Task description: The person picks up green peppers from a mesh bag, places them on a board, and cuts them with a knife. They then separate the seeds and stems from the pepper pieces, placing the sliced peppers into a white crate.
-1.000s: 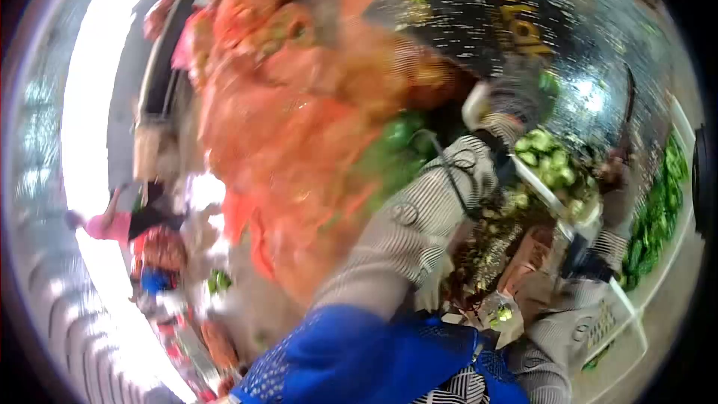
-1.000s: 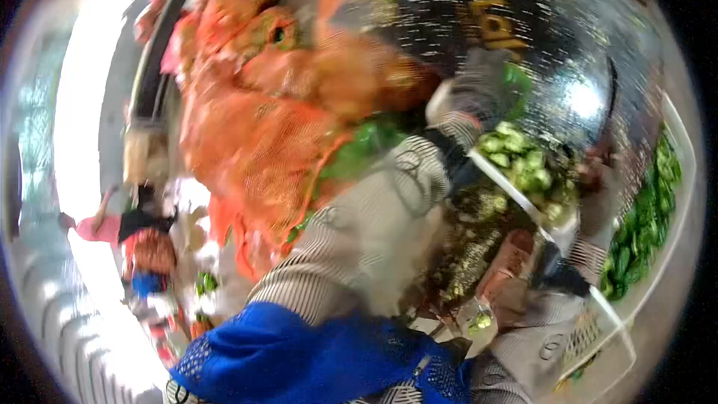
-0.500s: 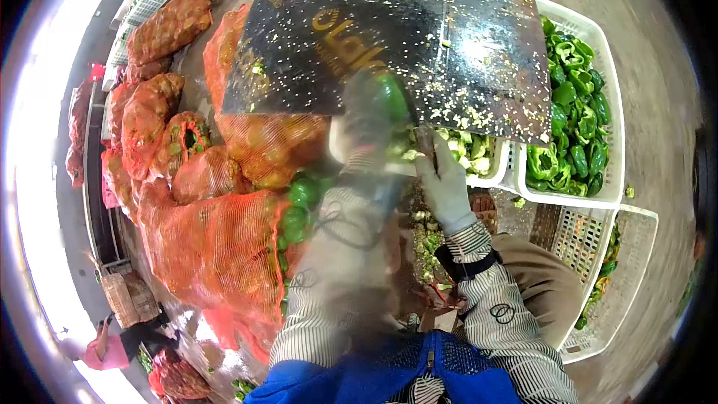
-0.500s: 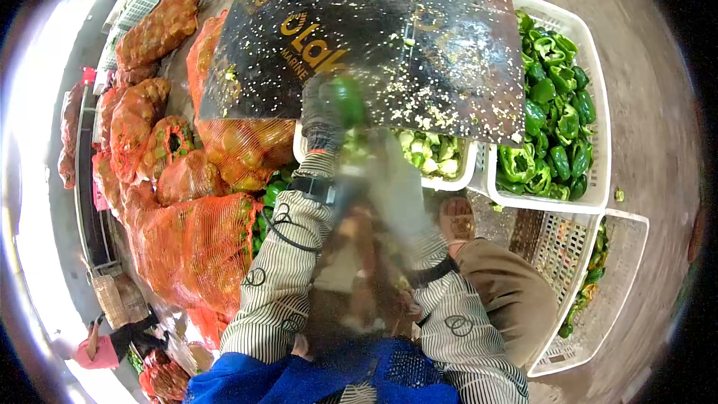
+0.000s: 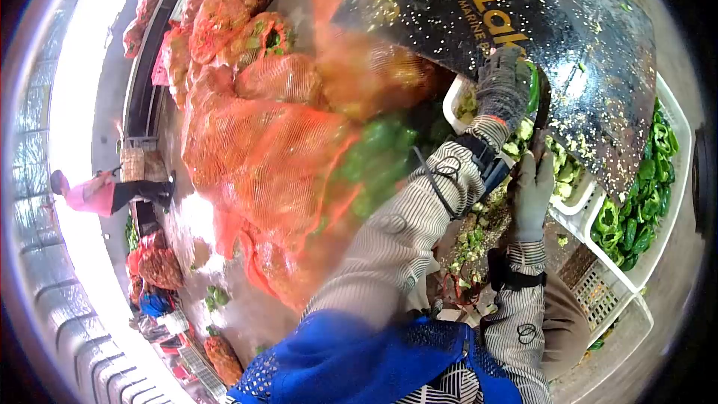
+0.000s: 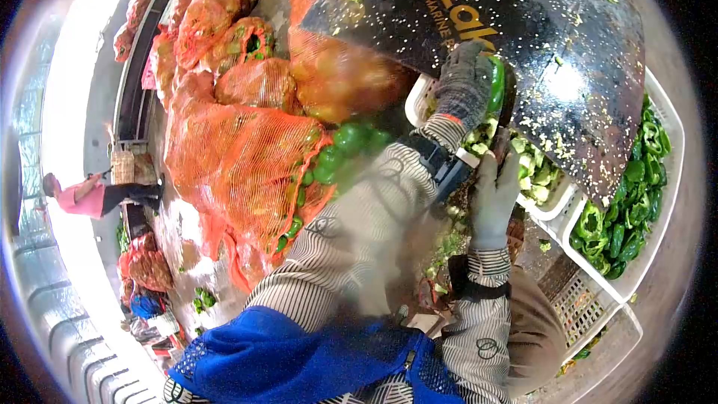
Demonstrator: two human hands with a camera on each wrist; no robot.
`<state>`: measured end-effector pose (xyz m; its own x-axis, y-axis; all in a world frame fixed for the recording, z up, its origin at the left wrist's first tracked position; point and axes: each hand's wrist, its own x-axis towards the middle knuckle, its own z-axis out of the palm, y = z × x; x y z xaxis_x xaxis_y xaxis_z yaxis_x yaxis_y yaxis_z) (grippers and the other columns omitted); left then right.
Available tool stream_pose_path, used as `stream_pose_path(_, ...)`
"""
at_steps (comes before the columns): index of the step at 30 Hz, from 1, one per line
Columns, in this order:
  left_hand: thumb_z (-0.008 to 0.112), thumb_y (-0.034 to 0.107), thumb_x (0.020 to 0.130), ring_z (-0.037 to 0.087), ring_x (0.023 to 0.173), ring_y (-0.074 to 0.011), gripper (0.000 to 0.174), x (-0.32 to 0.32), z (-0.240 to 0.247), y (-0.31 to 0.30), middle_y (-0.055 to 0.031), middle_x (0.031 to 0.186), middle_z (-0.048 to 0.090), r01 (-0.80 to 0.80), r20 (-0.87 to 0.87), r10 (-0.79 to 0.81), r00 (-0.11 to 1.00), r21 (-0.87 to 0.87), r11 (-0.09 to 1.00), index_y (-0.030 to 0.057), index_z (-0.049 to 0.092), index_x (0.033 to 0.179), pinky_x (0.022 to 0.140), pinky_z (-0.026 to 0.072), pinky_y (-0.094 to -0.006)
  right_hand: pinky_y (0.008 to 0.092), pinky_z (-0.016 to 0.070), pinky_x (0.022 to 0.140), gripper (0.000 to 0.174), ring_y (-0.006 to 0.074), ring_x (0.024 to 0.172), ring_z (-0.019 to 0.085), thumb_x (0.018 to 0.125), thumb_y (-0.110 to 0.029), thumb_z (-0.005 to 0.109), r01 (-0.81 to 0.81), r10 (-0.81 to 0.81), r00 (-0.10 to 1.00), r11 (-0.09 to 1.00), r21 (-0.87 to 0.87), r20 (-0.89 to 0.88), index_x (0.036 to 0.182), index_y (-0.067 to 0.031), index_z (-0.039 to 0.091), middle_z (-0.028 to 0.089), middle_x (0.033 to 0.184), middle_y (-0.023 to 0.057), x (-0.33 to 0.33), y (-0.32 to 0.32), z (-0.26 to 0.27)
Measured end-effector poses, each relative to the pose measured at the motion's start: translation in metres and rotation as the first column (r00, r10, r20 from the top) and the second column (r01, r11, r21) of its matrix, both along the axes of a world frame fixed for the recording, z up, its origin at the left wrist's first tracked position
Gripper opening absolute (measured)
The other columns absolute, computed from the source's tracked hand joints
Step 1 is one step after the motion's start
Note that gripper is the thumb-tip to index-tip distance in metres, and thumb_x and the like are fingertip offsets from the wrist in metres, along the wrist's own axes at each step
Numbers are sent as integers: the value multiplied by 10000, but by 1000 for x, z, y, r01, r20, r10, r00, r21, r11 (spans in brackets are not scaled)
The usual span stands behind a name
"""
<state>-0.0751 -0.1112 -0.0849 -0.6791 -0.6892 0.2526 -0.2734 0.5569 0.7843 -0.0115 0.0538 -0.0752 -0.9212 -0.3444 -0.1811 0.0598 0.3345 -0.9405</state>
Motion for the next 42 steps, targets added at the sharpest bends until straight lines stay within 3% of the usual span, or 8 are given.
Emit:
stream_pose_path(9,406,399,985,263,1442,-308,515,3,-1,-9,-140,1522,347,102,279,-104,955,21,995,130,402,1424,1128,161,-631,383,482,794,481,276,860,601,996,-349,506,-107,105,992,994,16,63,1248,60,501,629,995,182,-23,-22,6)
stream_pose_path(16,378,471,983,236,1455,-294,596,9,0,-19,-152,1549,288,193,402,-195,895,45,980,141,329,1476,1154,137,-597,441,517,832,386,360,947,655,974,-228,531,-166,180,975,980,112,-132,1219,64,471,631,1049,276,-48,-48,-16)
stream_pose_path(18,403,524,977,270,1442,-301,644,11,15,-31,-167,1541,289,304,420,-311,853,85,949,168,283,1500,1156,213,-533,359,586,677,361,292,850,662,944,-81,549,-161,112,915,982,97,388,1246,74,427,609,941,258,-49,-60,52)
stream_pose_path(20,424,553,971,303,1429,-304,674,-3,34,-36,-164,1533,305,392,426,-379,821,62,918,180,262,1509,1163,216,-523,397,580,760,397,343,867,669,928,-80,568,-286,340,939,848,447,-45,1258,75,410,631,965,250,-70,-51,-5)
stream_pose_path(24,544,534,916,379,1364,-332,660,3,48,-38,-148,1429,450,392,572,-197,796,-241,888,168,386,1443,1141,273,-477,443,545,835,385,345,840,670,964,-219,550,-342,357,933,854,392,36,1237,29,441,645,962,247,-88,-35,27)
stream_pose_path(26,562,497,923,359,1391,-292,650,5,76,-33,-124,1448,439,370,640,-277,716,-11,929,214,341,1465,1155,225,-516,444,535,824,442,355,886,668,953,-246,562,-335,342,939,875,349,44,1274,28,431,649,996,257,-82,-34,38)
stream_pose_path(37,435,492,978,380,1389,-288,569,3,24,-48,-119,1495,409,368,712,-212,669,-69,927,232,328,1473,1152,146,-567,379,561,644,566,293,775,675,929,-180,510,-248,221,904,968,29,365,1431,6,324,638,1058,218,-49,-19,82)
stream_pose_path(42,607,373,909,320,1406,-358,655,10,48,-28,-156,1522,341,442,422,-288,860,-332,833,191,344,1481,1148,266,-485,373,544,814,571,319,1012,656,922,-218,536,-134,114,928,990,34,356,1413,23,371,596,1233,244,-39,-22,61)
